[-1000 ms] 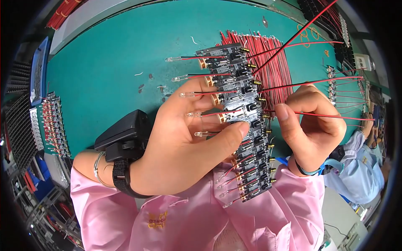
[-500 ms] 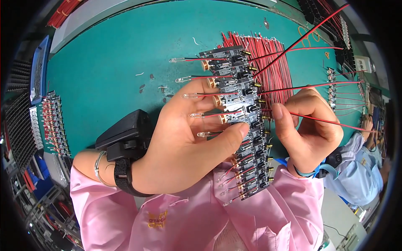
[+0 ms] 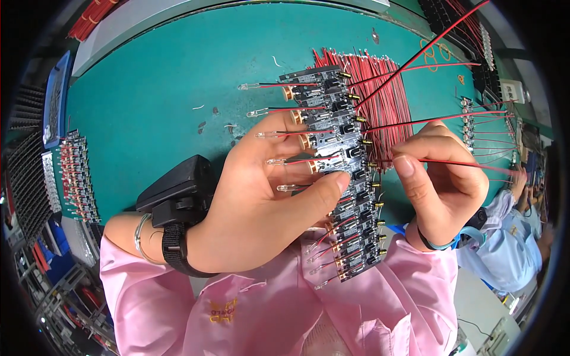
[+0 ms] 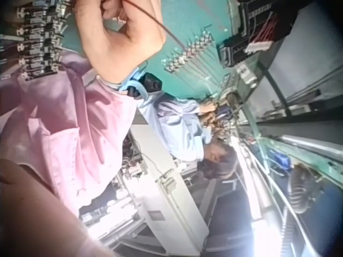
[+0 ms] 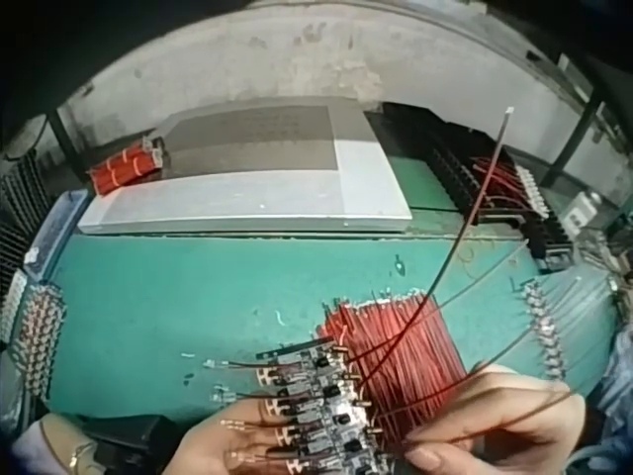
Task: The person assembles electronic components by hand, picking up red wires from a pile and inserting them into a strip of circuit boards. After filling the strip, the person sets it aside and picks up a new one to repeat the process.
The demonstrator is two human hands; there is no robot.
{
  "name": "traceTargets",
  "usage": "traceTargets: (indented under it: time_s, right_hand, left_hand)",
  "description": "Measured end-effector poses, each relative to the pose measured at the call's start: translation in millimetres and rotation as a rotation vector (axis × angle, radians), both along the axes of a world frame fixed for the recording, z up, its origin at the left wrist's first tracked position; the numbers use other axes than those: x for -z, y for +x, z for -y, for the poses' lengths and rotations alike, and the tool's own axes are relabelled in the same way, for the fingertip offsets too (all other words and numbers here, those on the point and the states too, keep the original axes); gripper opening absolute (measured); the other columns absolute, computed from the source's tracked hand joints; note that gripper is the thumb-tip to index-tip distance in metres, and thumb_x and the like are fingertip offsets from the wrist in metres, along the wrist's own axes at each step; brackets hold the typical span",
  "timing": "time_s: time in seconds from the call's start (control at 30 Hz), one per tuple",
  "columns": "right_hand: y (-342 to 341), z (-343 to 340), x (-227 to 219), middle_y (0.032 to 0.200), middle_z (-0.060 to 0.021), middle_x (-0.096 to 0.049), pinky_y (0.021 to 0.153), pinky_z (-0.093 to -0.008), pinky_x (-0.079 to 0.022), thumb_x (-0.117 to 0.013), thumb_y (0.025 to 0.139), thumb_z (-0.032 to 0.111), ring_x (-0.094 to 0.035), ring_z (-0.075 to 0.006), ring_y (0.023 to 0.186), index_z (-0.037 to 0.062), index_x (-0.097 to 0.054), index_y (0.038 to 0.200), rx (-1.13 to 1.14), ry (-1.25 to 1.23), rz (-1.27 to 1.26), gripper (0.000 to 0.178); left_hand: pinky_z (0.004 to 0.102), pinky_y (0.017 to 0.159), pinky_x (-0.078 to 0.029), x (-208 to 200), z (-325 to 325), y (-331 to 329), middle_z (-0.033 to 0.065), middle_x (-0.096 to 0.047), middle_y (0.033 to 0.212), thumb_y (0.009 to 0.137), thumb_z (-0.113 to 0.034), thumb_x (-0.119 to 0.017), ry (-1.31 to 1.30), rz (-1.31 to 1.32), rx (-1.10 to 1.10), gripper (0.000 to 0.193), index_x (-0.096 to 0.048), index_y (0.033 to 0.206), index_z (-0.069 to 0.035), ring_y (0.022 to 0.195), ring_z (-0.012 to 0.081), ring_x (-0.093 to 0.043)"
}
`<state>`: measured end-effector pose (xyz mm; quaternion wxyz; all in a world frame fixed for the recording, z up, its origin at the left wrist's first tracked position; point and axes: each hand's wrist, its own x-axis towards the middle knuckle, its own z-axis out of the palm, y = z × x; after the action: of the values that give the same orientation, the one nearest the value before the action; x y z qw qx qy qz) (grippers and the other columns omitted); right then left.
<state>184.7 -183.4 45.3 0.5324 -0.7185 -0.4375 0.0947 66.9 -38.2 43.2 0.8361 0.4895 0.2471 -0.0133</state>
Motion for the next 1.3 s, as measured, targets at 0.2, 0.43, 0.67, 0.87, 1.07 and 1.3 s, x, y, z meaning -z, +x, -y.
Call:
traceTargets:
  time_s: [0.2, 0.43, 0.67, 0.87, 1.07, 1.3]
  right_hand:
    - [1.9, 0.8, 0.3, 0.071, -0.0118, -0.058, 0.058, -0.0265, -0.037, -0.064, 0.065, -0.003, -0.05, -0.0171, 0.062, -0.0071, -0.057, 0.075, -0.022, 0.001, 0.025, 0.012]
    - [-3.2, -1.8, -2.2, 0.069, -0.0112, -0.058, 0.059, -0.0255, -0.038, -0.064, 0.066, -0.004, -0.05, -0.0166, 0.063, -0.0063, -0.058, 0.072, 0.091, -0.095, -0.054, 0.01]
    - [-0.5, -1.5, -1.0, 0.066, -0.0088, -0.056, 0.057, -0.0247, -0.036, -0.064, 0.065, -0.004, -0.048, -0.0143, 0.059, -0.0046, -0.056, 0.069, 0.048, -0.146, 0.095, 0.009]
    - [-1.7, -2.8, 0.4, 0.064, -0.0075, -0.055, 0.055, -0.0249, -0.034, -0.065, 0.064, -0.004, -0.045, -0.0134, 0.056, -0.0042, -0.056, 0.068, 0.057, -0.107, 0.115, 0.01]
    - [-3.7, -4.6, 1.6, 0.062, -0.0065, -0.054, 0.051, -0.0232, -0.032, -0.066, 0.061, -0.005, -0.044, -0.0123, 0.054, -0.004, -0.056, 0.066, 0.073, -0.101, 0.179, 0.011]
    - [-4.0, -2.8, 3.5, 0.061, -0.0066, -0.055, 0.049, -0.022, -0.031, -0.067, 0.06, -0.006, -0.044, -0.0122, 0.053, -0.0041, -0.057, 0.067, 0.066, -0.115, 0.219, 0.012]
  left_hand:
    - [0.0274, 0.055, -0.056, -1.1, 1.5, -0.6, 0.0103, -0.056, 0.102, 0.075, 0.001, -0.057, 0.005, -0.005, -0.002, 0.046, -0.037, 0.117, -0.002, 0.083, 0.0175, -0.06]
    - [0.0271, 0.055, -0.056, -0.9, 1.3, -0.5, 0.0101, -0.056, 0.103, 0.076, 0.001, -0.056, -0.023, -0.007, -0.016, 0.045, -0.037, 0.117, -0.002, 0.083, 0.0174, -0.061]
    - [0.0272, 0.054, -0.056, -0.8, 0.0, 0.1, 0.0101, -0.056, 0.102, 0.076, 0.001, -0.057, -0.012, -0.021, 0.004, 0.046, -0.037, 0.117, -0.002, 0.082, 0.0178, -0.061]
    - [0.0267, 0.055, -0.056, 1.3, 3.0, -0.3, 0.0101, -0.056, 0.102, 0.075, 0.002, -0.057, -0.012, 0.024, -0.046, 0.047, -0.037, 0.117, -0.001, 0.082, 0.0177, -0.061]
    - [0.0267, 0.055, -0.056, 2.2, 2.3, -0.7, 0.0105, -0.055, 0.103, 0.075, 0.002, -0.057, 0.005, 0.013, -0.031, 0.047, -0.036, 0.117, -0.001, 0.082, 0.0179, -0.061]
    - [0.0259, 0.056, -0.055, 2.2, 2.8, -0.2, 0.0106, -0.055, 0.103, 0.076, 0.002, -0.057, -0.019, -0.002, -0.032, 0.046, -0.037, 0.116, -0.001, 0.082, 0.0171, -0.06]
